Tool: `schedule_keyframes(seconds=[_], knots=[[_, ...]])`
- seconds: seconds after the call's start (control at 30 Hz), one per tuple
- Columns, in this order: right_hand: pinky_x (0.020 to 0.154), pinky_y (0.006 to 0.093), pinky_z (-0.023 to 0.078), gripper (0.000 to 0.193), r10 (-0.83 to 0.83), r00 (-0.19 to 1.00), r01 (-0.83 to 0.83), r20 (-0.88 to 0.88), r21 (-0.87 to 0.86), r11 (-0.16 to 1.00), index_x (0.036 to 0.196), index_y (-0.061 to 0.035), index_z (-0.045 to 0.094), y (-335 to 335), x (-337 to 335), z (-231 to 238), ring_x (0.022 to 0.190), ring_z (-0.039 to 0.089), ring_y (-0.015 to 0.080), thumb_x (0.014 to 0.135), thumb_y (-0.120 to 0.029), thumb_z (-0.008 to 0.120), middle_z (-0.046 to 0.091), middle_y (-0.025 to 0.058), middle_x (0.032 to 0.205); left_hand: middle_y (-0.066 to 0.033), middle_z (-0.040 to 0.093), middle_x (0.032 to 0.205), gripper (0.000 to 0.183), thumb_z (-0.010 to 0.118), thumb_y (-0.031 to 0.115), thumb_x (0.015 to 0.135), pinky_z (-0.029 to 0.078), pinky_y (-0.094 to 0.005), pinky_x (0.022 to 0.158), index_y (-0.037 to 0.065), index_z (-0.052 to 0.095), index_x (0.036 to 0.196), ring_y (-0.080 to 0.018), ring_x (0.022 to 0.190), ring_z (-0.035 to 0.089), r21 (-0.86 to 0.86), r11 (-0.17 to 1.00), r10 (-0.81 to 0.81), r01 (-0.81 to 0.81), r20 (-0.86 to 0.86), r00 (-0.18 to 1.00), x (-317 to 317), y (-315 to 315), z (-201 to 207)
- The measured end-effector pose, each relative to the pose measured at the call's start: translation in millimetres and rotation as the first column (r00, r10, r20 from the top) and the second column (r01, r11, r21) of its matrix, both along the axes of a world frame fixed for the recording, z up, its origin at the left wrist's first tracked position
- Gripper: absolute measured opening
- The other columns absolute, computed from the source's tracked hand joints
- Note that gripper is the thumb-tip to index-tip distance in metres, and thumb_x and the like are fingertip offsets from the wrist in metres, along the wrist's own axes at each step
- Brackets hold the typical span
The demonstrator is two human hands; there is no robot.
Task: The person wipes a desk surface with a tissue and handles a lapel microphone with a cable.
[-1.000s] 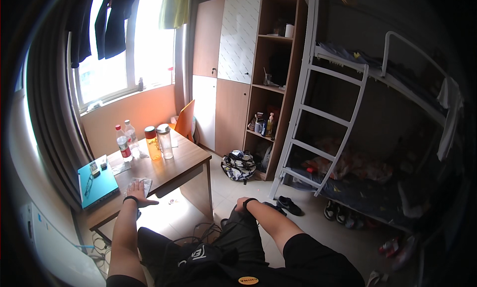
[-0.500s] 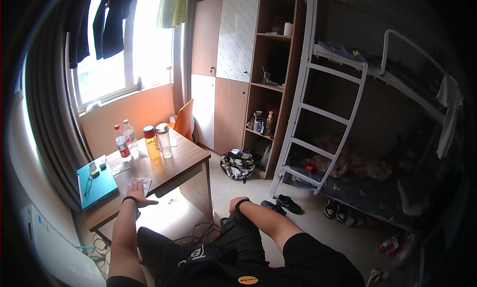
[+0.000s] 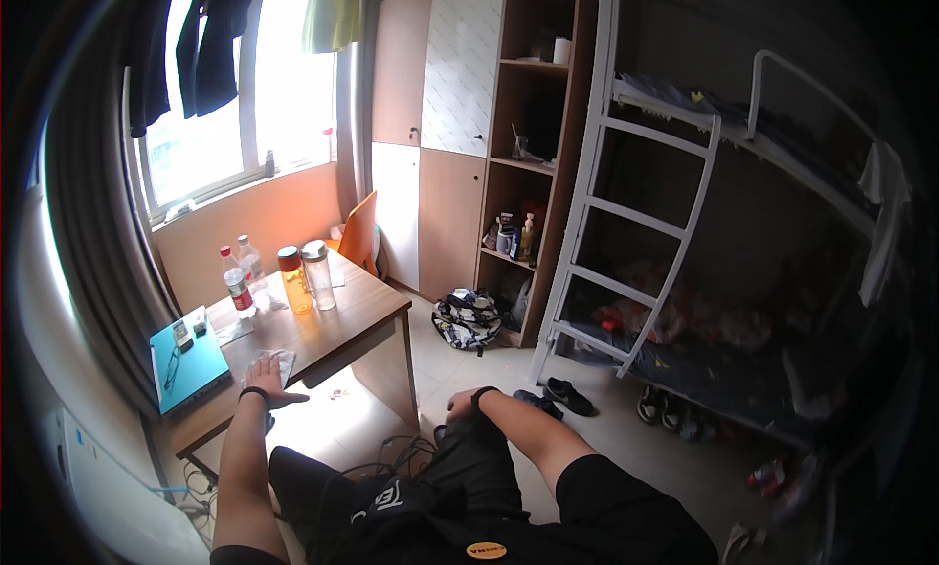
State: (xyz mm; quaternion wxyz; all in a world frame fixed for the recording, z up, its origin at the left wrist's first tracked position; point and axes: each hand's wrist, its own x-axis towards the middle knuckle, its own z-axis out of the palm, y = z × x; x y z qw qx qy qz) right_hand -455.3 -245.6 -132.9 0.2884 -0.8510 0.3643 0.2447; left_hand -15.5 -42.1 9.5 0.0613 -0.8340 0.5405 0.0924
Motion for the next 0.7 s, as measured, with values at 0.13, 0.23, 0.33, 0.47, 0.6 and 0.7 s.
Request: schedule_keyframes(seconds=[0.13,0.23,0.33,0.47,0.6,0.7], knots=[[0.089,0.0388,0.052,0.052,0.144,0.941,-0.102,0.306,-0.150,0.983,0.122,-0.0096,0.067,-1,13,-16,0.101,0.067,0.0309,0.080,-0.040,0.071,0.072,0.0147,0.108,-0.0165,-0.002,0.167,0.144,0.068,0.086,0.060,0.007,-0.0495,0.124,0.007,-0.002,0.159,-0.0341,0.154,0.000,-0.013,1.000,-0.021,0.021,0.016,1.000,4,-11,-1],[0.074,0.0410,0.052,0.017,0.368,0.753,-0.169,0.546,-0.380,0.910,0.099,-0.0093,0.069,46,66,22,0.086,0.066,0.0334,0.087,-0.020,0.064,0.070,0.0125,0.091,-0.0178,-0.002,0.166,0.145,0.067,0.087,0.060,0.008,-0.0497,0.123,0.007,-0.002,0.159,-0.0345,0.154,0.000,0.055,0.998,-0.011,0.008,0.048,0.999,14,-3,-10],[0.080,0.0411,0.052,0.013,0.550,0.355,-0.248,0.756,-0.491,0.835,0.097,-0.0084,0.070,143,104,155,0.089,0.065,0.0325,0.085,-0.011,0.067,0.069,0.0120,0.090,-0.0187,0.001,0.166,0.144,0.065,0.088,0.060,0.010,-0.0473,0.124,0.006,0.000,0.159,-0.0351,0.154,0.003,0.087,0.995,-0.056,0.052,0.052,0.997,22,-13,-8],[0.086,0.0429,0.053,0.016,0.641,-0.177,-0.344,0.747,-0.657,0.670,0.101,-0.0097,0.067,253,128,271,0.099,0.065,0.0275,0.087,-0.016,0.070,0.068,0.0093,0.096,-0.0179,0.004,0.166,0.123,0.046,0.087,0.078,0.008,-0.0452,0.124,0.006,0.003,0.159,-0.0351,0.153,0.005,0.011,0.999,-0.034,0.033,0.069,0.997,30,-38,-25],[0.084,0.0430,0.054,0.023,0.486,-0.465,-0.500,0.740,-0.673,0.545,0.095,-0.0089,0.071,316,134,306,0.093,0.069,0.0268,0.092,-0.031,0.065,0.070,0.0117,0.095,-0.0184,0.003,0.166,0.116,0.034,0.088,0.082,0.005,-0.0465,0.123,0.006,0.004,0.159,-0.0352,0.154,0.004,-0.012,1.000,0.014,-0.013,0.080,0.997,27,-49,-27],[0.083,0.0434,0.054,0.028,0.297,-0.600,-0.567,0.743,-0.656,0.498,0.091,-0.0073,0.070,351,127,305,0.093,0.069,0.0289,0.089,-0.035,0.067,0.069,0.0127,0.093,-0.0202,0.003,0.166,0.116,0.034,0.088,0.082,0.005,-0.0470,0.124,0.005,0.005,0.159,-0.0356,0.154,0.003,-0.024,0.999,0.027,-0.024,0.093,0.995,36,-49,-28]])
